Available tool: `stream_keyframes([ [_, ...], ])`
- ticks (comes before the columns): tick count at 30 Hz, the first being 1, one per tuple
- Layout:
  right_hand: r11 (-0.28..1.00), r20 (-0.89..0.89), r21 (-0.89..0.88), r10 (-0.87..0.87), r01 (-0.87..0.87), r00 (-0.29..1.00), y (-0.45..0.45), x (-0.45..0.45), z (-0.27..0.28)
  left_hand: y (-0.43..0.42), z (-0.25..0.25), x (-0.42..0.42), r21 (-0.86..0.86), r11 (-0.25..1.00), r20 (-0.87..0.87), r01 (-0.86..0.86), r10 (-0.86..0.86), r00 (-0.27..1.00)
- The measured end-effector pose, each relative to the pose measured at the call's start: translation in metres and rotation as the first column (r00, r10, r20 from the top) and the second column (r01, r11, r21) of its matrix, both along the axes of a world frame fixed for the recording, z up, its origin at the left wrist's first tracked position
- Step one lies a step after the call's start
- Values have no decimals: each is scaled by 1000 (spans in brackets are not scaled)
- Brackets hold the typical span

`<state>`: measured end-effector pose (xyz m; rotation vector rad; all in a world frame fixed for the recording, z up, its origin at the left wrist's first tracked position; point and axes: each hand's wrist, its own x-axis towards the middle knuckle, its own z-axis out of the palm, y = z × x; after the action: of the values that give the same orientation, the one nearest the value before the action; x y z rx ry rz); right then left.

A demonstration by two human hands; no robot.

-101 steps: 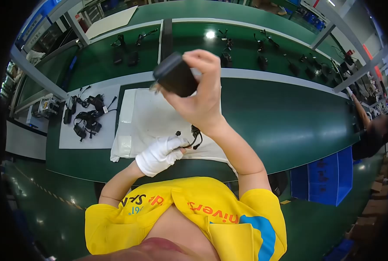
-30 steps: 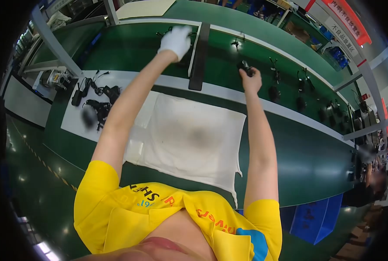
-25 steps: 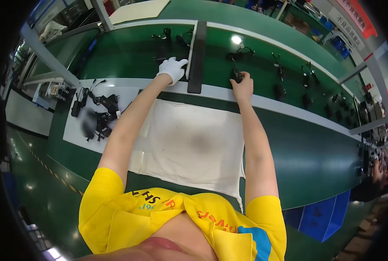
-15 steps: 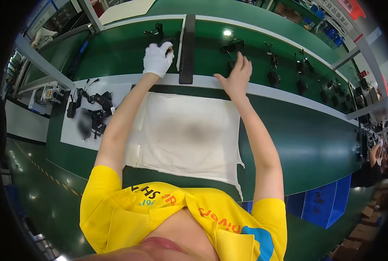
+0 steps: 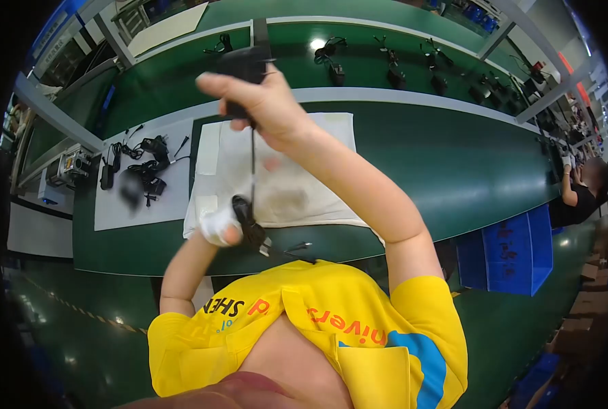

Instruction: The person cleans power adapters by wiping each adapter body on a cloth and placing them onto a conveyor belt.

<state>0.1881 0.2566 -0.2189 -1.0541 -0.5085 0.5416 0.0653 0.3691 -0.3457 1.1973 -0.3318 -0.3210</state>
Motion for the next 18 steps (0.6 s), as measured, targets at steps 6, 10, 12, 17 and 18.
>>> stream_keyframes([
  [6,939,-256,-51,-341,339,905,-25,45,-32,-26,15,-4,-110,993,-383,-31,-13,924],
  [10,780,658,-132,-392,612,642,-46,21,3,-9,32,-6,120,974,-158,-192,210,965],
  [12,494,976,171,-204,852,-78,-55,15,6,-4,29,-8,123,983,-162,-134,153,975],
  [17,311,992,-118,70,943,101,-58,25,-93,-15,-14,2,392,917,136,-73,21,991],
  [18,245,918,-378,222,893,328,-55,33,-131,-16,-25,7,395,915,129,-84,35,991],
])
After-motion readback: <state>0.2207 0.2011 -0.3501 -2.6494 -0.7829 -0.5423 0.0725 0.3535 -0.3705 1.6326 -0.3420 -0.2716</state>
